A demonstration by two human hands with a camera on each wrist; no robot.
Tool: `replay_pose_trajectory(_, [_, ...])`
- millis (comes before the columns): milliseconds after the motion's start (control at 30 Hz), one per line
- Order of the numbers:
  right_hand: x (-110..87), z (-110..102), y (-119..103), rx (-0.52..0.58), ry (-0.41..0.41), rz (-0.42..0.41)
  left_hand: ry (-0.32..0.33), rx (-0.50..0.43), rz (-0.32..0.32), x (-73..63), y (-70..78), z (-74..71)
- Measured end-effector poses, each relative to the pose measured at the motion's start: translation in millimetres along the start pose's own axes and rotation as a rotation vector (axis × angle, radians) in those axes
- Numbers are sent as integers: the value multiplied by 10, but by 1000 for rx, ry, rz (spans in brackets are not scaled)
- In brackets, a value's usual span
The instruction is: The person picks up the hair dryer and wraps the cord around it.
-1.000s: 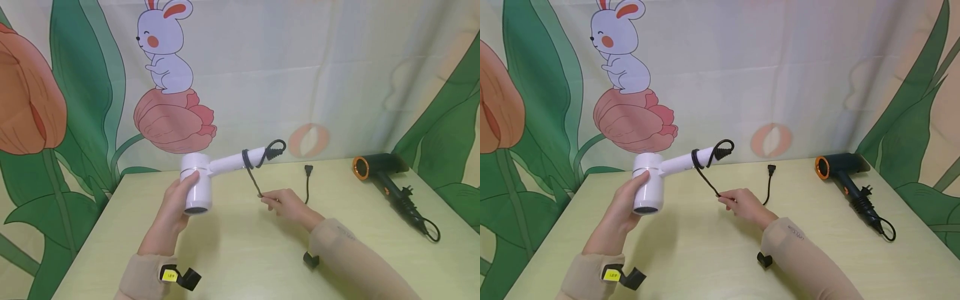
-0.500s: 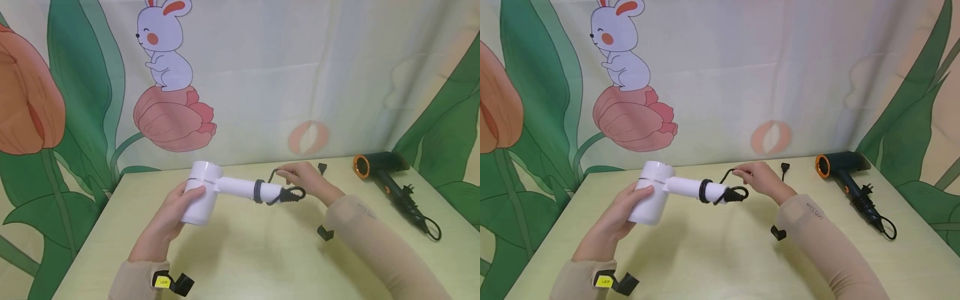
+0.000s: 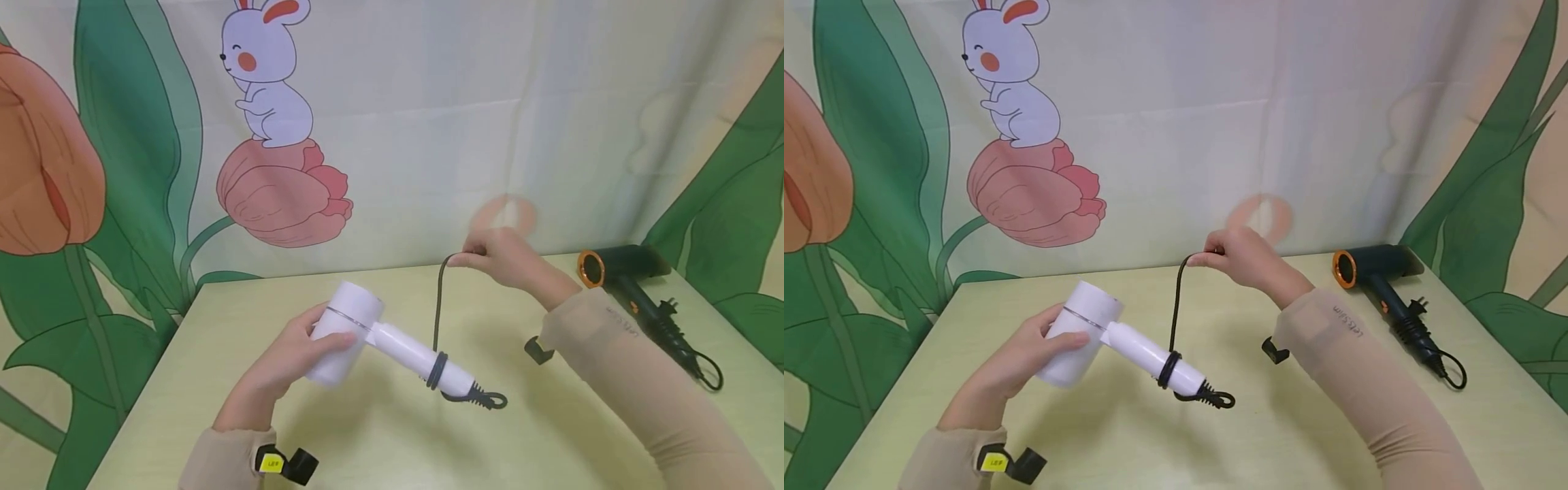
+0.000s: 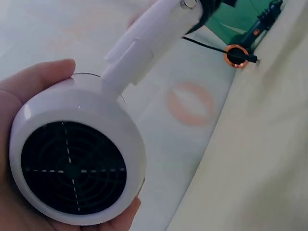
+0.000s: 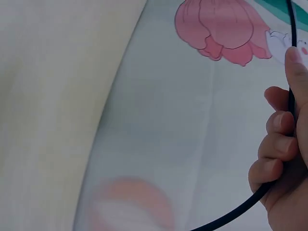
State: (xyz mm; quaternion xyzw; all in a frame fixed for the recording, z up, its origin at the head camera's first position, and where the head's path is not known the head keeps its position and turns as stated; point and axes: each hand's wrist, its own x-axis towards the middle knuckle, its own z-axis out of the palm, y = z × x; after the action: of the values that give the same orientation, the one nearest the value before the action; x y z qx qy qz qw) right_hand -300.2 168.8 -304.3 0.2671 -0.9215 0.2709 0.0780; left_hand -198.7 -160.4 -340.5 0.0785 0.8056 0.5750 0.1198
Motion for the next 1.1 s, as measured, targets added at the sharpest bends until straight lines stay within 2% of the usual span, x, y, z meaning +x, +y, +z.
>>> replay_pose_trajectory(333, [-99,-192,-335,-60,-14,-38,142,165,0,61,-2,-14])
replay_pose_trajectory(533, [-237,-207,-570,-53,-20,-168,251,257,-53,104,-2,-44])
replay_pose_trajectory(667, [-335,-194,-693,-31,-17,-239,320,285,-97,117,29,-59])
replay_pose_trajectory(767, [-390,-182,-759,-12,-10,-259,384,255,-117,129,50,-64])
replay_pose_trajectory(1100, [-527,-41,-855,131,-31,-260,609,39,-124,220,103,-101])
